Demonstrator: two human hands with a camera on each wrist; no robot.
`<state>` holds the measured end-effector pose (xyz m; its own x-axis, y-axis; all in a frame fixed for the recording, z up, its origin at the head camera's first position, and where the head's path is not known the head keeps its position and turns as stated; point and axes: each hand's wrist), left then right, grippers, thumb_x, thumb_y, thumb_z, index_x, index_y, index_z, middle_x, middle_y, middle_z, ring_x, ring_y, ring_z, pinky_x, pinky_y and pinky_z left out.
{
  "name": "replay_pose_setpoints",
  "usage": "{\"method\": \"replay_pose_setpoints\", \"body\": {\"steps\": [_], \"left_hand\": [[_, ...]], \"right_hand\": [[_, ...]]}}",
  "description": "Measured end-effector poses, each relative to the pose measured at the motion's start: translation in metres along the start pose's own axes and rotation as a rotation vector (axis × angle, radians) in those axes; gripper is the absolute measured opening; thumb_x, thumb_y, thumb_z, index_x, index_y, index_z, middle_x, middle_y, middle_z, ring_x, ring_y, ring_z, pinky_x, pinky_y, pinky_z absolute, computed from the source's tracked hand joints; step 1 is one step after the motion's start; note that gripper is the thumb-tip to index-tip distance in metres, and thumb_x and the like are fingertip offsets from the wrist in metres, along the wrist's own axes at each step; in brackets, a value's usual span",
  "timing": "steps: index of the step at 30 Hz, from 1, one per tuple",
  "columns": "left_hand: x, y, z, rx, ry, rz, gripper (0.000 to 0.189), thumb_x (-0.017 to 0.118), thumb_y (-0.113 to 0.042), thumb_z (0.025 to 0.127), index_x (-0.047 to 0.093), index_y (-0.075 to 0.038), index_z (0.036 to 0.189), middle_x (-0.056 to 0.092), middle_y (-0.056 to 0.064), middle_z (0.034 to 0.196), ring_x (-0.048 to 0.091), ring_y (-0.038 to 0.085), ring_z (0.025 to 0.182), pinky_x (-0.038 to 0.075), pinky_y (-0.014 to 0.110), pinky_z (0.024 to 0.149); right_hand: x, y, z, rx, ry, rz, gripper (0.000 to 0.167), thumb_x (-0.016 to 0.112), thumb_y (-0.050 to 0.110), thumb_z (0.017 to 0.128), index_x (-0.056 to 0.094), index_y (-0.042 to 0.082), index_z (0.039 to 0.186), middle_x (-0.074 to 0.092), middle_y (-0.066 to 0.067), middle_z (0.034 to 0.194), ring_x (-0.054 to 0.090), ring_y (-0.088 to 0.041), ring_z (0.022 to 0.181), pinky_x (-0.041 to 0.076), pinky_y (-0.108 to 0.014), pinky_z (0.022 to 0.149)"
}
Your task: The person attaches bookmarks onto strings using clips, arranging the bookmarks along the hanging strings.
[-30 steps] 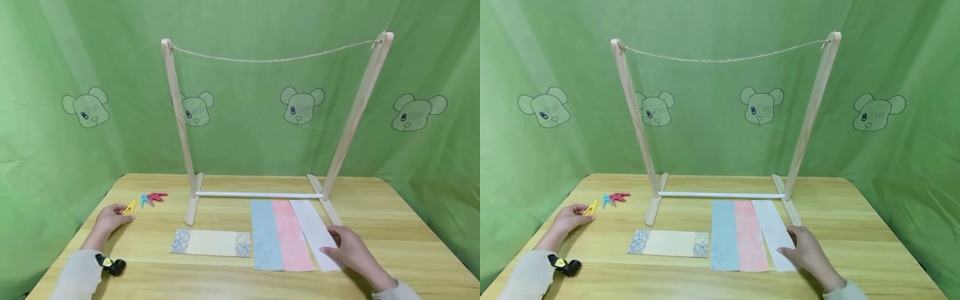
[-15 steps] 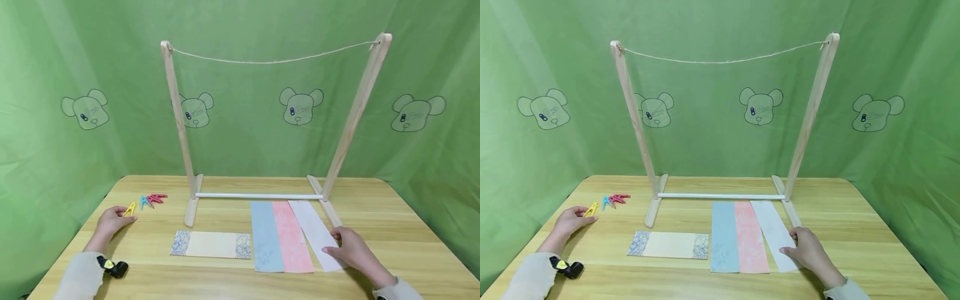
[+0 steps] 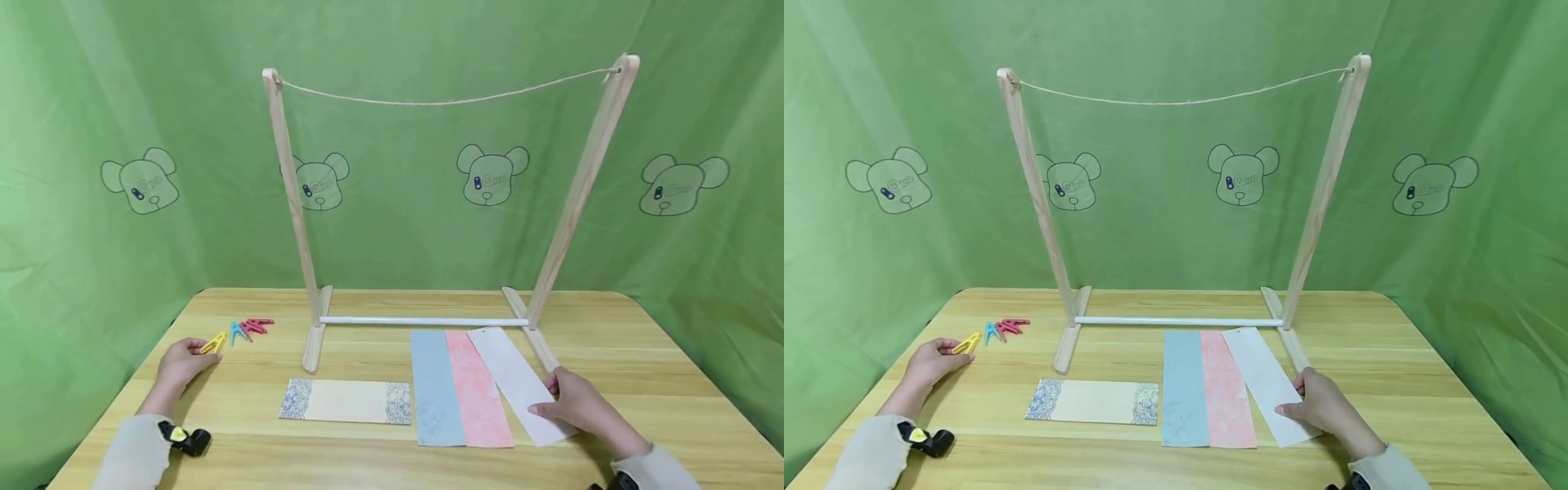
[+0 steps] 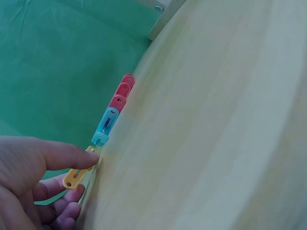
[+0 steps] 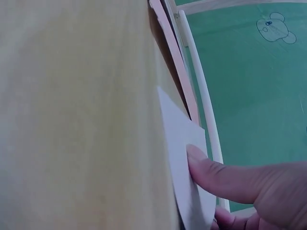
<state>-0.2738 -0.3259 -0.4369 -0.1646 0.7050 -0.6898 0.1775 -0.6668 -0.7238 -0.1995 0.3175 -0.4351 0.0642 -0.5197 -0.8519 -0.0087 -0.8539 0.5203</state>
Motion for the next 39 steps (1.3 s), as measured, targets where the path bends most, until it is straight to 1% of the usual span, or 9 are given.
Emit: {"method": "replay_pose_setpoints", "body": {"steps": [3,5,10,14,18,23,28,34,39], "left_hand": [[0.001,-0.002,-0.001,0.003,-0.005,-0.022,0.046,0.069,-0.014,0.079,0.051,0.011,0.114,0.059,0.02,0.098,0.055,0.026,0.083,0.044,0.024,0.064],[0.002,-0.003,-0.001,0.0,-0.006,-0.047,0.047,0.068,-0.013,0.08,0.05,0.011,0.117,0.058,0.019,0.098,0.053,0.022,0.081,0.045,0.023,0.062],[0.004,-0.006,0.0,-0.014,-0.023,-0.137,0.052,0.065,-0.012,0.083,0.045,0.013,0.124,0.056,0.018,0.102,0.05,0.013,0.078,0.046,0.018,0.06],[0.003,-0.009,0.001,-0.011,-0.069,-0.194,0.051,0.065,-0.011,0.085,0.045,0.011,0.125,0.057,0.019,0.107,0.05,0.005,0.075,0.047,0.014,0.062],[0.002,-0.014,0.002,0.008,-0.132,-0.238,0.049,0.067,-0.016,0.087,0.047,0.008,0.125,0.057,0.01,0.104,0.048,-0.002,0.076,0.045,0.01,0.065],[-0.003,-0.022,0.001,0.053,-0.18,-0.307,0.053,0.067,-0.026,0.088,0.048,0.005,0.126,0.054,-0.004,0.101,0.047,-0.006,0.082,0.043,0.004,0.072],[-0.008,-0.036,0.001,0.1,-0.17,-0.384,0.055,0.07,-0.031,0.085,0.05,0.001,0.125,0.053,-0.015,0.097,0.05,-0.005,0.087,0.045,0.004,0.074],[-0.006,-0.059,0.001,0.207,-0.157,-0.506,0.034,0.072,-0.019,0.084,0.053,-0.009,0.11,0.054,-0.011,0.096,0.052,0.001,0.089,0.047,0.006,0.077],[-0.002,-0.076,0.0,0.272,-0.114,-0.593,0.029,0.073,-0.013,0.082,0.056,-0.01,0.105,0.058,-0.011,0.092,0.056,0.001,0.085,0.048,0.007,0.076]], "right_hand": [[-0.002,-0.002,0.002,0.001,0.006,0.035,0.05,0.085,0.02,0.067,0.046,-0.003,0.089,0.048,-0.007,0.077,0.045,-0.019,0.069,0.041,-0.027,0.056],[-0.005,-0.005,0.002,0.003,0.026,0.096,0.048,0.083,0.016,0.069,0.045,-0.003,0.091,0.048,-0.006,0.076,0.045,-0.018,0.068,0.042,-0.026,0.055],[-0.011,-0.014,0.004,0.003,0.093,0.277,0.03,0.068,0.01,0.084,0.048,-0.008,0.097,0.052,-0.005,0.074,0.051,-0.014,0.065,0.047,-0.024,0.054],[-0.016,-0.021,0.008,-0.024,0.114,0.324,0.02,0.054,0.008,0.094,0.053,-0.011,0.099,0.054,-0.004,0.075,0.051,-0.01,0.066,0.047,-0.022,0.057],[-0.019,-0.025,0.009,-0.031,0.136,0.356,0.02,0.052,0.006,0.094,0.054,-0.013,0.102,0.055,-0.004,0.077,0.05,-0.008,0.067,0.047,-0.021,0.059],[-0.022,-0.028,0.011,-0.018,0.198,0.413,0.023,0.051,0.004,0.094,0.052,-0.016,0.106,0.058,-0.002,0.079,0.053,-0.008,0.069,0.05,-0.022,0.06],[-0.028,-0.027,0.012,-0.033,0.244,0.433,0.025,0.053,0.006,0.094,0.052,-0.016,0.107,0.059,-0.004,0.081,0.055,-0.01,0.071,0.051,-0.024,0.06],[-0.034,-0.026,0.011,-0.051,0.278,0.491,0.03,0.055,0.009,0.093,0.05,-0.017,0.107,0.059,-0.003,0.083,0.057,-0.009,0.072,0.053,-0.025,0.063],[-0.039,-0.023,0.007,-0.066,0.342,0.58,0.032,0.054,0.008,0.093,0.048,-0.019,0.108,0.06,-0.001,0.085,0.059,-0.009,0.074,0.055,-0.025,0.066]]}}
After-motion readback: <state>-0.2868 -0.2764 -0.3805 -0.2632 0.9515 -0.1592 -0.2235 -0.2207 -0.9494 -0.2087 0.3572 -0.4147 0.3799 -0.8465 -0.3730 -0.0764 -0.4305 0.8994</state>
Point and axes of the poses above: each hand's wrist, its own z-axis towards the middle knuckle, its own x-axis out of the palm, y = z × x
